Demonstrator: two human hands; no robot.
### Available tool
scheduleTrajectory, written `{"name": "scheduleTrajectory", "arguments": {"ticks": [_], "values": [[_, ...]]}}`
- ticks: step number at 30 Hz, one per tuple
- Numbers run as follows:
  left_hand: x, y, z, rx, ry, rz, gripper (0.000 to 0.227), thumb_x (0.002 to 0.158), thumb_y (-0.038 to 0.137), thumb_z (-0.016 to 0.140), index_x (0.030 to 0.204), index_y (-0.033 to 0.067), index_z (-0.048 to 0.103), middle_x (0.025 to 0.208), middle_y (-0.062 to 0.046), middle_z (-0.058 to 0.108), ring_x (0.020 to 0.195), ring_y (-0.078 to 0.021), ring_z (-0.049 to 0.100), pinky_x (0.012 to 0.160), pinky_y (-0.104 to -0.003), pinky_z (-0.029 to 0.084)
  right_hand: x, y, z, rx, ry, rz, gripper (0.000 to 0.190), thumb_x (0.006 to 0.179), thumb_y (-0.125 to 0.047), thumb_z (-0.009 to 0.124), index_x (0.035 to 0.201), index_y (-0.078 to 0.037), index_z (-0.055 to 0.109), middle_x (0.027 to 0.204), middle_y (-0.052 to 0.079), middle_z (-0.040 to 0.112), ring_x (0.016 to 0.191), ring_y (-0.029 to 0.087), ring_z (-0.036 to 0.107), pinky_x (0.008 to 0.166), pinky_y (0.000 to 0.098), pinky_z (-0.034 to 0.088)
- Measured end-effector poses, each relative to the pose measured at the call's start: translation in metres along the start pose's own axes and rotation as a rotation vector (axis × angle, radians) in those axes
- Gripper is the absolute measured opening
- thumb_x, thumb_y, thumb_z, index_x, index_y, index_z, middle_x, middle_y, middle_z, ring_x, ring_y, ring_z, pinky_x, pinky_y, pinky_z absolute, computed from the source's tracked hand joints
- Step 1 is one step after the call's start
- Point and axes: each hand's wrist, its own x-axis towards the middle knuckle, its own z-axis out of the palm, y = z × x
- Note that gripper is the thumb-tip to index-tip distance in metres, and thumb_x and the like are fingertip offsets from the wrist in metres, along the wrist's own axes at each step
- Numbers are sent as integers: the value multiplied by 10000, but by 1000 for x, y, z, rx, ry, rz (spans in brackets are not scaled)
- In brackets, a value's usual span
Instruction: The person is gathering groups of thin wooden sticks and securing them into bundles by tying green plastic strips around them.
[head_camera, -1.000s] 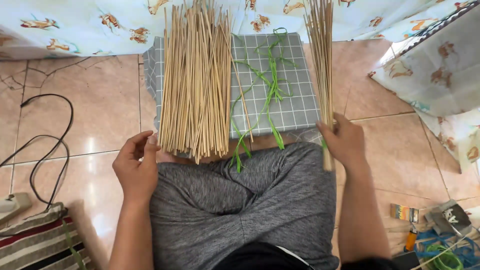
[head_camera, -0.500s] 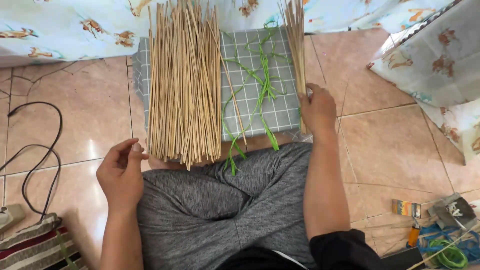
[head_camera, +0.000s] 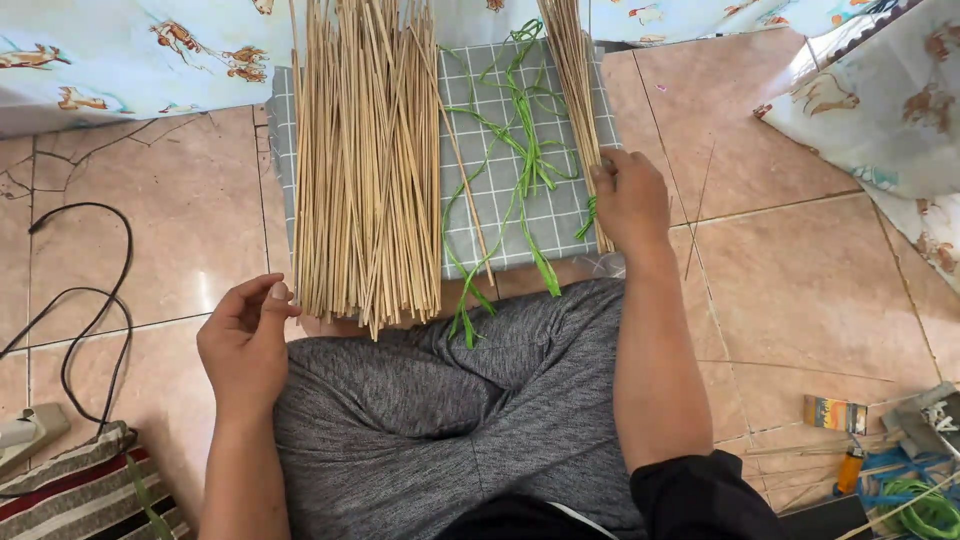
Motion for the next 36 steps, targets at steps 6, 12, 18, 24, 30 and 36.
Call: {"name": "scheduleTrajectory", "arguments": {"ticks": [6,12,18,24,30,36], "values": [[0,-1,-1,-5,-18,-27,135,1067,87,677,1156,-7,716,898,-184,685,862,-263,682,853,-439,540,-6,-11,-12,71,4,26,564,931,-307,756,1383,8,634,1034,233,661,1000,482,671,871,612,510],[1,-3,1,67,-35,-44,161,1046,91,689,1156,-22,724,913,-223,700,833,-304,699,801,-458,536,-2,12,1,82,26,129,414,979,-318,659,1305,-67,701,978,173,733,967,394,716,833,545,534],[9,24,8,207,-80,-143,296,980,189,711,1196,-13,723,1077,-278,717,1000,-430,704,864,-522,548,1,12,13,-125,18,146,580,898,-472,729,1339,-96,708,1163,146,629,1060,388,677,889,520,532],[47,37,26,471,-3,18,368,926,202,734,1216,-24,719,1128,-233,669,1060,-418,686,898,-559,549,-7,6,16,-147,165,-13,701,876,-402,798,1398,40,642,1129,290,618,1079,523,616,887,630,476],[106,7,43,755,-146,-153,521,866,391,692,1262,53,701,1130,-197,656,1067,-437,690,876,-575,554,-8,14,20,-102,207,13,634,972,-434,752,1407,16,648,1152,195,620,1143,446,589,951,581,404],[95,51,42,683,-272,-202,600,831,349,754,1231,-94,696,1182,-341,634,1099,-536,652,881,-640,527,-11,8,17,-82,244,-6,573,987,-387,741,1393,10,659,1163,184,610,1201,440,563,1002,577,380]]}}
